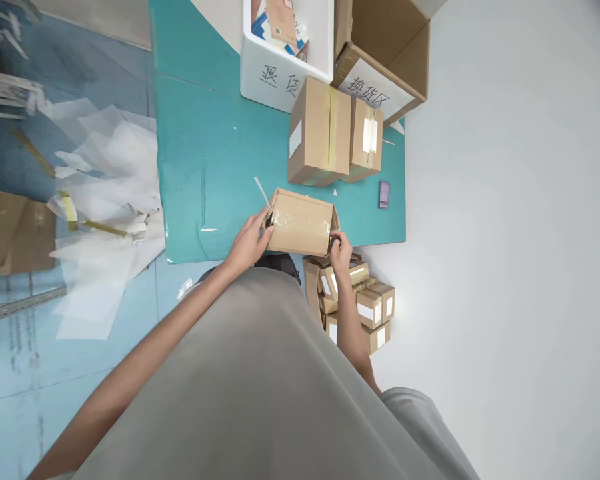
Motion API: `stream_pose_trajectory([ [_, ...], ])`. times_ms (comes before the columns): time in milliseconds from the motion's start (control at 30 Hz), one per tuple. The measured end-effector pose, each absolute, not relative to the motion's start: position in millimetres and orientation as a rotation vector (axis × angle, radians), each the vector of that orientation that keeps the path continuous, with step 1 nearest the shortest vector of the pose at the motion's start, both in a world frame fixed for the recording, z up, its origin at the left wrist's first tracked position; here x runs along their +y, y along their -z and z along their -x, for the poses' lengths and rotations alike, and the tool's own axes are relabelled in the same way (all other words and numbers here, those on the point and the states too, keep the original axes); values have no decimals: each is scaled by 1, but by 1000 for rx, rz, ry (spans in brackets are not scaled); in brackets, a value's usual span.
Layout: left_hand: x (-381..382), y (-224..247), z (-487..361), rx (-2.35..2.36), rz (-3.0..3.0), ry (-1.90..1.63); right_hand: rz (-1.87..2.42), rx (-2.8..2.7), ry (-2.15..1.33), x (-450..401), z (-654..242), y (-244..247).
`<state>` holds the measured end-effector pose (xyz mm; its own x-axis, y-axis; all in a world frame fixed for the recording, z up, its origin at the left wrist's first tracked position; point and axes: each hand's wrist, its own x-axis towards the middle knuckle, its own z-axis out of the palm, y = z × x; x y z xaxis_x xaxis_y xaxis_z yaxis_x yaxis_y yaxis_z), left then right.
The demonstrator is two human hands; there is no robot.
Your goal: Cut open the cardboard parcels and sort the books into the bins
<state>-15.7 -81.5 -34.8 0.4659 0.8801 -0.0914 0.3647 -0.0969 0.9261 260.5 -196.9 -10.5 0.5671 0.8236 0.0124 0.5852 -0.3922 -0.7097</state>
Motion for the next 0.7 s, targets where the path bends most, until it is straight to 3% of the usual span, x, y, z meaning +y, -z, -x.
stream_pose_trajectory([
  [200, -76, 39, 22, 1012, -1563, -652, 2280, -952, -148, -202, -234, 2],
  [367, -59, 76, 30, 1111, -1028, -605, 2272, -1167, -164, -186, -221, 12],
  [533, -41, 123, 31, 1367, -763, -332, 2216, -1026, -181, -193, -241, 16],
  [700, -46, 124, -1, 1213, -674, -206, 2204, -853, -395, -214, -291, 17],
])
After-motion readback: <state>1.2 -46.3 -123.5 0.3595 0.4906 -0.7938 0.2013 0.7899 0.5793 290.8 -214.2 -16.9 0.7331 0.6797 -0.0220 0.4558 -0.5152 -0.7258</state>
